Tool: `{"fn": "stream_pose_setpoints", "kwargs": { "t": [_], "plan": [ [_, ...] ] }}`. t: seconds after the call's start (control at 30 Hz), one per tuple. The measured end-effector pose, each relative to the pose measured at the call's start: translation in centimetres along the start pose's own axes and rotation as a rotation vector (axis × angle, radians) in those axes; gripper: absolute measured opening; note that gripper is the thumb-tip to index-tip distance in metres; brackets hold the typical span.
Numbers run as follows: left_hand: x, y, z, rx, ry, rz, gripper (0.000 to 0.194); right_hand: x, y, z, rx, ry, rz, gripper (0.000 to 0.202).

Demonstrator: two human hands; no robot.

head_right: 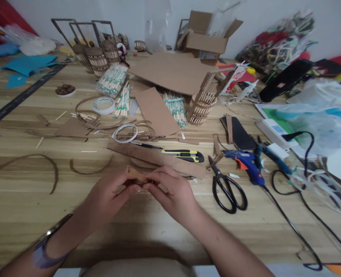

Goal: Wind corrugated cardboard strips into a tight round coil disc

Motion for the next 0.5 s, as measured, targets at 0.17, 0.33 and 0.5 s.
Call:
{"fn": "stream_pose_setpoints", "kwargs": {
  "t": [0.17,0.33,0.5],
  "plan": [
    [-0.8,-1.2,0.2,0.192,-0.076,-0.3,0.023,0.2,1.3,-0.1,-0.134,0.049,0.15,0.01],
    [-0.8,-0.2,0.2,0.142,-0.124,-0.301,0.017,0.2,0.7,0.0,-0.079,0.035,0.121,0.007],
    [-0.6,0.7,0.2,0.0,-0.116,-0.099,0.017,0.3,0.1,-0.1,-0.009,0.033,0.08,0.004]
  ]
}}
Point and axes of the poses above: each hand's wrist, its own z-axis towards the middle knuckle, its own x-axis out of the back of the hand, y = z × x, the point moved 10 cm from there along z, towards the middle knuckle
